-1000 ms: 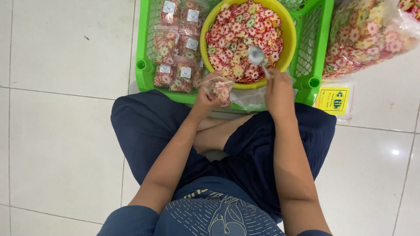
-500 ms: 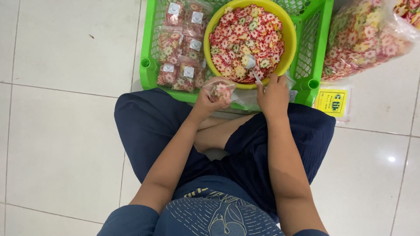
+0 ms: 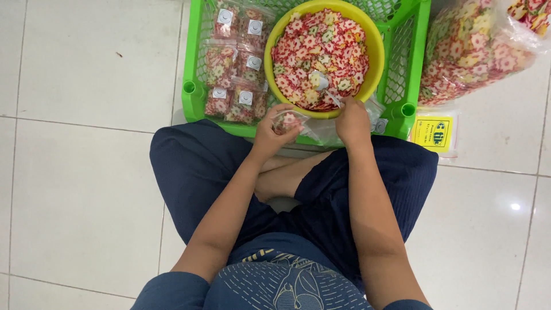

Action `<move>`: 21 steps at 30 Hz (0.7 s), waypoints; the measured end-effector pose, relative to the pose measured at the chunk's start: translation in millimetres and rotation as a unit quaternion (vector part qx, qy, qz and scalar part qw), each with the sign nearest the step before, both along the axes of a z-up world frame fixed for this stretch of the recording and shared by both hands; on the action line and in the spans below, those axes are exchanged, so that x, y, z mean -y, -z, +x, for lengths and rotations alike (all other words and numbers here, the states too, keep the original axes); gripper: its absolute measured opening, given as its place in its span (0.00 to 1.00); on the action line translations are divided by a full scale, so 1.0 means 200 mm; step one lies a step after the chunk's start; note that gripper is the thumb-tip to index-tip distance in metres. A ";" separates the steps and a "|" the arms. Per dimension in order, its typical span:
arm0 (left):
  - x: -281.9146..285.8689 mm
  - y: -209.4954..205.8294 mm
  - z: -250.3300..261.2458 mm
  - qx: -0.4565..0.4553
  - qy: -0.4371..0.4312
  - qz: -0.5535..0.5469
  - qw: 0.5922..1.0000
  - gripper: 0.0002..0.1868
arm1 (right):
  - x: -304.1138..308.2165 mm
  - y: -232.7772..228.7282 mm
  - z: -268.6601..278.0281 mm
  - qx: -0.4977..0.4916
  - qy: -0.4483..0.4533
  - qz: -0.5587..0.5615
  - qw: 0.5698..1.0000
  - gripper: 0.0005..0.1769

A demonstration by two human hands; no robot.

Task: Scooping colorful snacks from a bowl into small plastic bags using a spoon while sitting on the floor.

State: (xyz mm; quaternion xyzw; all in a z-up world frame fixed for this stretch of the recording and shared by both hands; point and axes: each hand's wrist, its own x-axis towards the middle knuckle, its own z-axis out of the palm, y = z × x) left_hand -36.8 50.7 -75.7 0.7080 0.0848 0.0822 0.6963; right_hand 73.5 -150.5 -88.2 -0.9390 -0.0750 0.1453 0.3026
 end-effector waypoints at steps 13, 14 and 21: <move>-0.03 0.10 0.05 -0.005 -0.011 0.010 1.000 0.27 | 0.07 -0.51 -0.17 0.056 -0.056 0.053 0.995 0.15; -0.03 0.10 0.05 -0.011 -0.009 0.012 1.000 0.28 | 0.06 -0.57 -0.19 0.057 -0.073 0.061 0.994 0.15; -0.02 0.22 0.06 -0.036 -0.003 -0.001 0.999 0.36 | 0.06 -0.64 -0.24 0.107 -0.156 0.062 0.980 0.13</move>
